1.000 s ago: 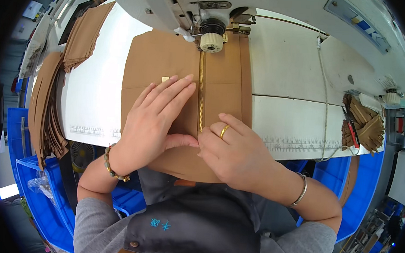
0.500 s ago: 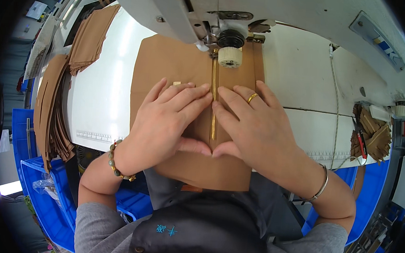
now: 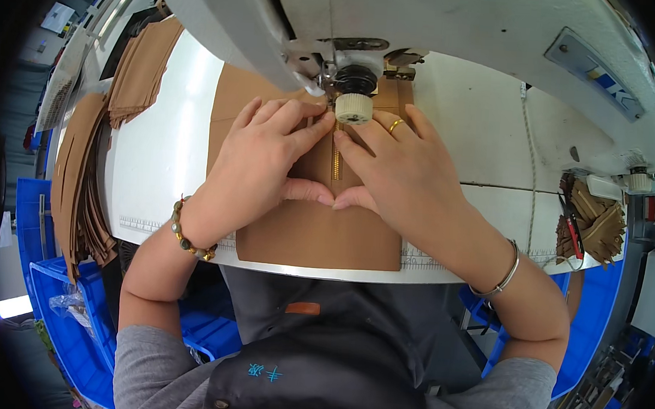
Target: Use a sewing machine to attach zippers and sew leather panels for pouches.
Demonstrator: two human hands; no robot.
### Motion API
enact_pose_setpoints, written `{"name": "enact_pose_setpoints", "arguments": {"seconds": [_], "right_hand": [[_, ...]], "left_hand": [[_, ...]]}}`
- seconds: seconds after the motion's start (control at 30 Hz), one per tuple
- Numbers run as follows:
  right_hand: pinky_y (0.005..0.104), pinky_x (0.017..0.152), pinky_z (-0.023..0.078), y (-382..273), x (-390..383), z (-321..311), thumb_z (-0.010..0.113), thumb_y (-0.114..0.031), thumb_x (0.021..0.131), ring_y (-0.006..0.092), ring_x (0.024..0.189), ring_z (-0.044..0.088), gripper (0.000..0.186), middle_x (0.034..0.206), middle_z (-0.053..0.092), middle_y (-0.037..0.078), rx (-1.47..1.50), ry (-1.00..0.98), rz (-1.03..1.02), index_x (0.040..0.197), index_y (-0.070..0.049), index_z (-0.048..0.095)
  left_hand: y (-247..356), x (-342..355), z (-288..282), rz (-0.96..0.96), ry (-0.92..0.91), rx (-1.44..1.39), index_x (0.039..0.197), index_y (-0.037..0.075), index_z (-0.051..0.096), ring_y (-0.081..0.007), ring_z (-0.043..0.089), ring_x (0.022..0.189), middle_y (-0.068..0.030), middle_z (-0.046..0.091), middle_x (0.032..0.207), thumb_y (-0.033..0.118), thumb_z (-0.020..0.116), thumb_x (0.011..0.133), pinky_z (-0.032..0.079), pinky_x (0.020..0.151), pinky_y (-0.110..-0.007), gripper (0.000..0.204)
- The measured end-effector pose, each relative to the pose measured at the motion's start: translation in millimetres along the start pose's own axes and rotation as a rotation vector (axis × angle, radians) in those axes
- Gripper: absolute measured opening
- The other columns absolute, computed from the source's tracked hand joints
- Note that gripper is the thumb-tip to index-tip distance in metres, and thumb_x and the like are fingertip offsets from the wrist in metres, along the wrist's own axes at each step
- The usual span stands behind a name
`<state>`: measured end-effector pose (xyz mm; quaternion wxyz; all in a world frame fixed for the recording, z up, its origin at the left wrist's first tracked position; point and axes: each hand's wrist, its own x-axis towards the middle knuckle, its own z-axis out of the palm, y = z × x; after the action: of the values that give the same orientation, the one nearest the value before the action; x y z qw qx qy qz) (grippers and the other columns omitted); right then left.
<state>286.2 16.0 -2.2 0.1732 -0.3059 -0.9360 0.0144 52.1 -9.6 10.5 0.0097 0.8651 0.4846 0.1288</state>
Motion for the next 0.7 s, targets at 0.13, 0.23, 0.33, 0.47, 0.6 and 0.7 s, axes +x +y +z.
{"name": "enact_pose_setpoints", "arguments": {"seconds": [0.13,0.23,0.33,0.47,0.6,0.7], "right_hand": [[0.0463,0.113,0.043,4,2,4,0.084,-0.048,0.07,0.025,0.119,0.061,0.067,0.121,0.067,0.004,0.016,0.037,0.008,0.122,-0.008,0.072],[0.0454,0.111,0.045,5,0,3,0.084,-0.045,0.072,0.0249,0.117,0.063,0.06,0.119,0.067,0.004,0.067,0.031,0.001,0.118,-0.008,0.073],[0.0458,0.109,0.048,1,-6,0,0.084,-0.041,0.074,0.025,0.114,0.064,0.054,0.118,0.067,0.005,0.12,0.04,-0.043,0.114,-0.008,0.073],[0.0476,0.107,0.049,-7,-13,-4,0.084,-0.037,0.075,0.0244,0.11,0.066,0.049,0.116,0.068,0.007,0.075,0.042,-0.091,0.112,-0.006,0.073],[0.0489,0.108,0.048,-9,-13,-6,0.084,-0.036,0.076,0.0245,0.109,0.067,0.048,0.116,0.068,0.008,0.071,0.037,-0.106,0.111,-0.005,0.072],[0.0496,0.109,0.048,-7,-10,-6,0.084,-0.035,0.077,0.0247,0.107,0.067,0.047,0.116,0.068,0.009,0.064,-0.005,-0.102,0.11,-0.004,0.073]], "left_hand": [[-5,4,3,0.004,0.001,-0.028,0.137,0.003,0.067,-0.032,0.058,0.124,-0.0102,0.062,0.134,0.057,0.079,0.07,0.041,0.113,-0.049,0.086],[-3,0,6,0.01,0.053,-0.009,0.135,0.002,0.068,-0.0318,0.058,0.128,-0.0102,0.064,0.135,0.055,0.079,0.072,0.042,0.114,-0.05,0.083],[6,-12,10,-0.03,0.066,-0.033,0.131,0.004,0.072,-0.031,0.06,0.131,-0.0092,0.067,0.133,0.05,0.08,0.075,0.044,0.113,-0.051,0.073],[18,-27,13,-0.022,0.105,-0.069,0.127,0.008,0.075,-0.0296,0.062,0.133,-0.0079,0.071,0.131,0.045,0.081,0.078,0.047,0.113,-0.051,0.062],[17,-28,10,0.019,0.095,-0.091,0.123,0.01,0.078,-0.0281,0.064,0.131,-0.0066,0.072,0.13,0.041,0.081,0.079,0.048,0.112,-0.052,0.054],[13,-23,8,0.036,0.082,-0.089,0.123,0.009,0.078,-0.0277,0.064,0.13,-0.0062,0.072,0.13,0.041,0.081,0.079,0.048,0.112,-0.053,0.054]]}}
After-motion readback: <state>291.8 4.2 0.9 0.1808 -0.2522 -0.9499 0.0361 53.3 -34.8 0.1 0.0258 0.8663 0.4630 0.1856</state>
